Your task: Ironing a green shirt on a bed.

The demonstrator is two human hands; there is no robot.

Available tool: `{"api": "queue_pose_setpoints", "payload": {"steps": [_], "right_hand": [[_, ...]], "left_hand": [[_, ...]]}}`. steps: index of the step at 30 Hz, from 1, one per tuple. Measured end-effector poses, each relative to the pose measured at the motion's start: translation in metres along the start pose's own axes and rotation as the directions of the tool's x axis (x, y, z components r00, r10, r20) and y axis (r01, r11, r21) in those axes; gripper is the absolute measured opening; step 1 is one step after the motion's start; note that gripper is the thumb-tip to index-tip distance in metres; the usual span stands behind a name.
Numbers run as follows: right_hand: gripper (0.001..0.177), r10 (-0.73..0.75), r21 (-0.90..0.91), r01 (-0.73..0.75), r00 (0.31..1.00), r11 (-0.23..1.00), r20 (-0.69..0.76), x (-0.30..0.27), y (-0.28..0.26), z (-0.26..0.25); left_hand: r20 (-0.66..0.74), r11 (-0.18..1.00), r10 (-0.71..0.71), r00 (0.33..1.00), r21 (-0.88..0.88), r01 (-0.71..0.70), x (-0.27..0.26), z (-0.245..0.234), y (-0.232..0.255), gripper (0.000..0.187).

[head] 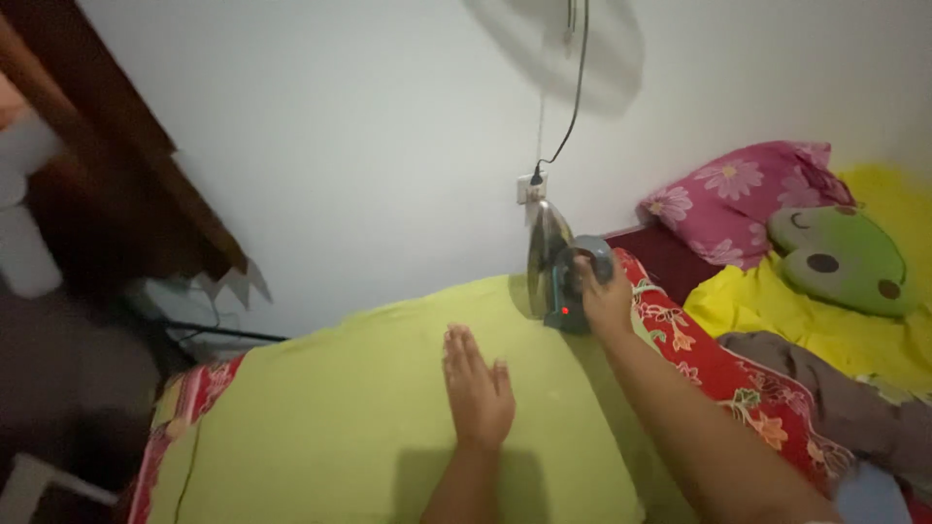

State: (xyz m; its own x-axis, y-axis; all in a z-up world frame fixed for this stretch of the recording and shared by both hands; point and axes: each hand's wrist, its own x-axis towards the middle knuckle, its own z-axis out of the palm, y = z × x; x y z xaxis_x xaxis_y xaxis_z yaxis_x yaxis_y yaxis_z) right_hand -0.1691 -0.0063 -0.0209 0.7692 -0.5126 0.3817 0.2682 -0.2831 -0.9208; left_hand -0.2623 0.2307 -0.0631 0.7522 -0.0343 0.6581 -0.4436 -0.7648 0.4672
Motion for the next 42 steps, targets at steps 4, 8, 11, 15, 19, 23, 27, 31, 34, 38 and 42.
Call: {"api": "queue_pose_setpoints", "payload": {"steps": [4,8,11,15,19,23,27,31,34,38,42], "right_hand": [[0.048,0.026,0.126,-0.011,0.993,0.992,-0.117,-0.021,0.062,-0.024],[0.045,-0.103,0.007,0.103,0.994,0.995,0.024,-0.017,0.099,-0.052],[0.057,-0.126,-0.184,0.145,0.986,0.972,0.108,-0.031,0.096,-0.057],[0.05,-0.013,-0.372,0.053,0.994,0.927,0.11,-0.092,0.055,-0.057],[0.028,0.081,-0.307,0.148,0.777,0.94,0.624,-0.174,-0.032,-0.057],[0.033,0.137,-0.255,0.146,0.546,0.956,0.826,-0.212,-0.086,-0.064],[0.041,0.273,-0.386,0.272,0.375,0.881,0.886,-0.231,-0.135,-0.067],[0.05,0.227,-0.398,0.555,0.351,0.731,0.908,-0.257,-0.163,-0.061],[0.044,0.125,-0.339,0.647,0.354,0.683,0.927,-0.271,-0.13,-0.054],[0.026,0.156,-0.431,0.655,0.436,0.621,0.886,-0.232,-0.085,-0.053],[0.027,0.432,-0.69,0.548,0.539,0.472,0.723,-0.183,-0.106,-0.086]], "left_hand": [[0.135,0.946,-0.308,0.942,0.149,0.288,-0.023,-0.05,-0.025,0.077],[0.22,0.828,-0.511,0.831,0.388,0.405,-0.051,-0.105,-0.065,0.079],[0.245,0.745,-0.595,0.765,0.526,0.411,-0.068,-0.129,-0.084,0.076],[0.279,0.798,-0.543,0.792,0.466,0.382,-0.078,-0.165,-0.059,0.065],[0.563,0.958,-0.253,0.787,0.259,0.122,-0.075,-0.225,0.008,0.064],[0.783,0.967,0.097,0.615,0.072,-0.244,-0.098,-0.229,-0.007,0.068],[0.79,0.947,0.208,0.577,-0.015,-0.321,-0.118,-0.2,-0.051,0.049],[0.8,0.994,-0.095,0.592,0.111,0.009,-0.101,-0.195,-0.032,0.031],[0.811,0.972,-0.234,0.537,0.2,0.122,-0.06,-0.231,0.013,0.038],[0.801,0.924,-0.381,0.461,0.343,0.169,-0.054,-0.238,-0.017,0.035],[0.714,0.81,-0.554,0.429,0.58,0.081,-0.053,-0.262,-0.072,0.035]]}}
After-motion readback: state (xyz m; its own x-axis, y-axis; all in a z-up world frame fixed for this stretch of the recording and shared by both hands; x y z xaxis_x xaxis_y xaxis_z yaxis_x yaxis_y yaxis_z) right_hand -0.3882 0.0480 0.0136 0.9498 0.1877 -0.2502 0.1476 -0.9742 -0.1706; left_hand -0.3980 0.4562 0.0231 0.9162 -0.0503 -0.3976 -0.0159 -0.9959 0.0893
